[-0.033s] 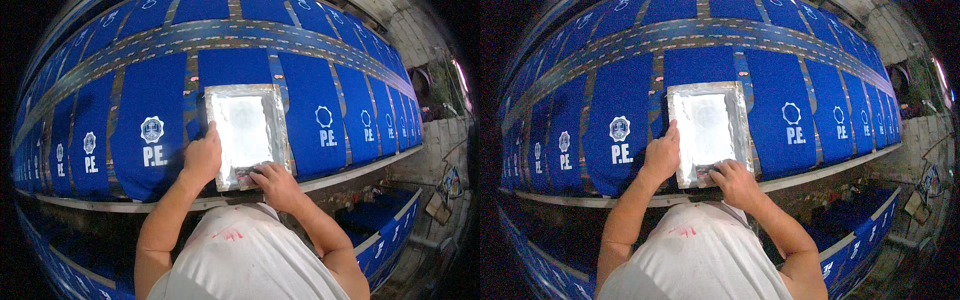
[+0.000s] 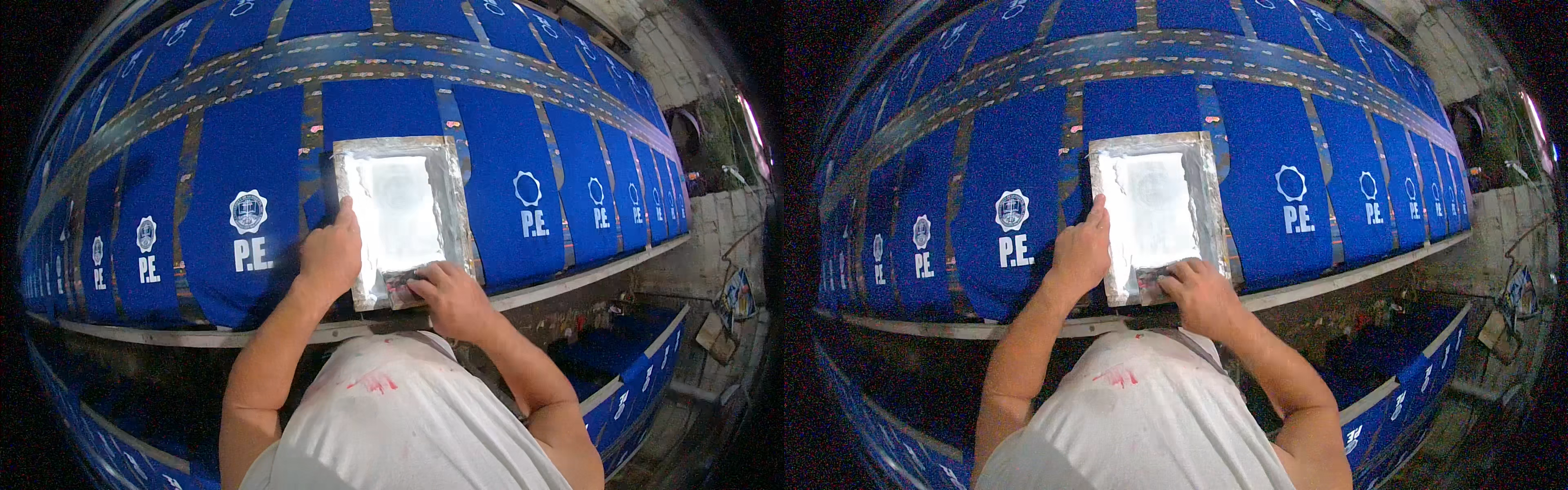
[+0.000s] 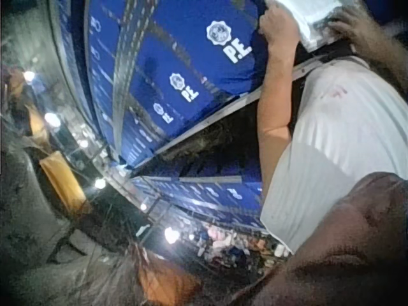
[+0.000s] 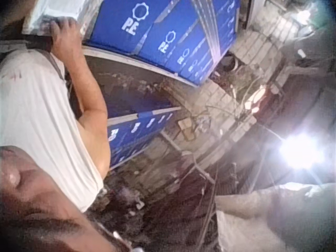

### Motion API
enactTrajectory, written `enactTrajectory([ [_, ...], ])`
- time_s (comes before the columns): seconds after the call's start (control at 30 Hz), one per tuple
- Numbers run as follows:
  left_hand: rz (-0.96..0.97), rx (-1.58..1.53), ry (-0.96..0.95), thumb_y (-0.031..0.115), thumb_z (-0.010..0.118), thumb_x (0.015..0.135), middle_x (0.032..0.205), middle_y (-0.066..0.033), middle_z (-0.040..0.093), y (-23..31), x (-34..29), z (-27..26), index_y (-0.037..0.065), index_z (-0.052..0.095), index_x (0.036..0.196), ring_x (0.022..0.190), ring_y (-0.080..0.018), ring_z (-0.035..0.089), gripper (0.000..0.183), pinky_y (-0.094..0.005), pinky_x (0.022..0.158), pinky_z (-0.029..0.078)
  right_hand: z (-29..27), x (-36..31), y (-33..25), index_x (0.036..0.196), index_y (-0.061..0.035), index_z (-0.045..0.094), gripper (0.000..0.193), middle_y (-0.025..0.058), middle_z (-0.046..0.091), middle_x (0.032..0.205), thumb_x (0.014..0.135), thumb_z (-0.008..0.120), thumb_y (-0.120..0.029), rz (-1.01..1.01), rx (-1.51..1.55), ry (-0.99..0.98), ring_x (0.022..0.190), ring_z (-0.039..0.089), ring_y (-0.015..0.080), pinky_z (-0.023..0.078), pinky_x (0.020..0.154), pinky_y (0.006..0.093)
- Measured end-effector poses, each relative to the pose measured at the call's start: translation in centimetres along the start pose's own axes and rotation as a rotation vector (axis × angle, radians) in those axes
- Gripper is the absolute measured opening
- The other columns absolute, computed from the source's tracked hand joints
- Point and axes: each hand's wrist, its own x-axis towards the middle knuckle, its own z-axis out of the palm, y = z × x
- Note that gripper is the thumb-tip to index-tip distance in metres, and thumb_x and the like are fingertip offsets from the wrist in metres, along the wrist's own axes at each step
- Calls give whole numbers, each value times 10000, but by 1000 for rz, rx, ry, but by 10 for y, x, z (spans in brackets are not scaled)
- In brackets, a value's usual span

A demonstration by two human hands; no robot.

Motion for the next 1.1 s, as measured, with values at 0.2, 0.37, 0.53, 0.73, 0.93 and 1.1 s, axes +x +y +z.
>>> enactTrajectory([
  [0.2, -1, -3, -27, 78, 663, 995, 1664, -363, 609, 1, 0, -3, -161, 680, 1431, 872, -352, 858, 497, -497, 817, 689, -18, 9, 12, 1284, -51, 823, 428, 160, 824, 1182, 872, 719, -8, 33, 4, 83, 1135, 758, 389, 628, 1008, 499],
  [0.37, -2, -3, -7, 90, 661, 1006, 1682, -364, 588, 0, 7, -4, -155, 699, 1411, 873, -355, 859, 475, -497, 827, 693, 12, -16, 8, 1382, -60, 814, 465, 148, 802, 1327, 922, 741, -68, -23, -49, 189, 1258, 752, 368, 619, 1076, 514],
  [0.53, -48, -22, -65, 86, 663, 1000, 1712, -332, 573, 0, 9, 1, -143, 676, 1461, 892, -370, 854, 515, -511, 839, 690, 33, -4, 24, 1411, -81, 803, 472, 134, 772, 1391, 944, 739, -97, -87, -128, 322, 1326, 736, 360, 609, 1118, 533],
  [0.73, -82, -49, -18, 94, 697, 969, 1752, -284, 559, -1, 9, 9, -95, 664, 1505, 863, -378, 828, 569, -518, 832, 673, 18, 70, 71, 1374, -71, 811, 519, 131, 802, 1351, 864, 744, -4, -141, -94, 375, 1232, 764, 378, 635, 1038, 504],
  [0.93, -69, -80, -50, 110, 666, 1006, 1706, -340, 588, 2, 10, 1, -174, 675, 1489, 883, -379, 849, 561, -517, 872, 700, -20, 153, 108, 1352, -83, 825, 484, 149, 827, 1299, 892, 711, 12, -111, -121, 317, 1184, 784, 378, 640, 1028, 499],
  [1.1, -91, -106, -49, 105, 670, 1009, 1714, -339, 583, 4, 12, -4, -166, 708, 1456, 868, -365, 850, 524, -488, 850, 697, -45, 194, 120, 1290, -60, 844, 454, 169, 845, 1219, 883, 697, 74, -88, -126, 292, 1162, 796, 404, 650, 1014, 490],
])
